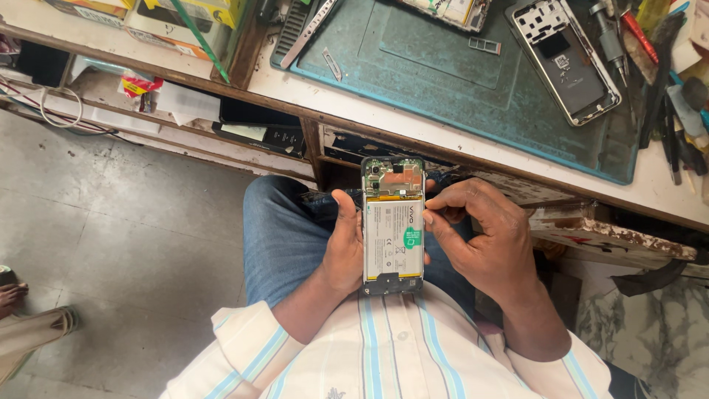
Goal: The person disassembles a smartphone, removes the battery, and uses a metal tool to pry and clean the edges of the phone frame. The person handles the phone casing, battery, and internal components while seated at a workbench.
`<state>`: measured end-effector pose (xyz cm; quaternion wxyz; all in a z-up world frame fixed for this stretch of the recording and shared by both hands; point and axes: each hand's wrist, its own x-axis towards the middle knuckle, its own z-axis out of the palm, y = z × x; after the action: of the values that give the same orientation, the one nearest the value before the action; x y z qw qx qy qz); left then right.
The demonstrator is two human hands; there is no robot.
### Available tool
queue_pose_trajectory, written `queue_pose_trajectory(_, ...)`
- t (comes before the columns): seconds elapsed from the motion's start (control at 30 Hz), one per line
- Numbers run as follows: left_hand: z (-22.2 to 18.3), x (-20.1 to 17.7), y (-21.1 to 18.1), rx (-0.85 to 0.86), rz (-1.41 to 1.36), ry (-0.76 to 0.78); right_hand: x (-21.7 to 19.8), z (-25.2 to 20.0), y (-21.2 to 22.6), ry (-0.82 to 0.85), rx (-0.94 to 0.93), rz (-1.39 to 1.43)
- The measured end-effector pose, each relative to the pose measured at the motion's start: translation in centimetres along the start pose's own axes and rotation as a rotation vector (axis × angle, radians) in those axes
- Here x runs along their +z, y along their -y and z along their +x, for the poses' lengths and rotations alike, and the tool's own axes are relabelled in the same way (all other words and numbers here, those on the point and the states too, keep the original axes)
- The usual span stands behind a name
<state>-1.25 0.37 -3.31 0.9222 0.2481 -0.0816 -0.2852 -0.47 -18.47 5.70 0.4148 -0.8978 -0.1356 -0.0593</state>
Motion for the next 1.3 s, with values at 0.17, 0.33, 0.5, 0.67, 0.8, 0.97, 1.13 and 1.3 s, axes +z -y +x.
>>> queue_pose_trajectory(0.17,0.23,0.44,-0.41,0.022,-0.011,0.005,-0.06,0.04,0.2,0.009,-0.001,0.022)
queue_pose_trajectory(0.33,0.07,0.01,-0.07,0.018,-0.079,0.001,-0.17,-0.23,0.38,0.023,-0.081,-0.002)
queue_pose_trajectory(0.5,-0.06,-0.17,-0.15,0.018,-0.064,0.01,-0.01,-0.24,0.35,0.052,-0.1,0.014)
queue_pose_trajectory(0.67,-0.17,-0.3,-0.13,0.025,-0.088,0.032,0.12,-0.43,0.05,0.049,-0.1,0.01)
queue_pose_trajectory(0.8,0.0,-0.17,0.0,0.03,-0.063,0.022,0.14,-0.46,-0.21,0.029,-0.104,0.016)
queue_pose_trajectory(0.97,-0.01,-0.09,-0.26,0.003,-0.03,0.015,0.13,-0.35,-0.41,0.012,-0.09,0.006)
queue_pose_trajectory(1.13,0.01,-0.13,-0.25,-0.012,-0.051,0.016,0.11,-0.3,-0.33,0.006,-0.093,0.022)
queue_pose_trajectory(1.3,0.21,-0.34,0.08,-0.001,-0.028,0.025,0.08,-0.36,-0.25,-0.001,-0.088,0.019)
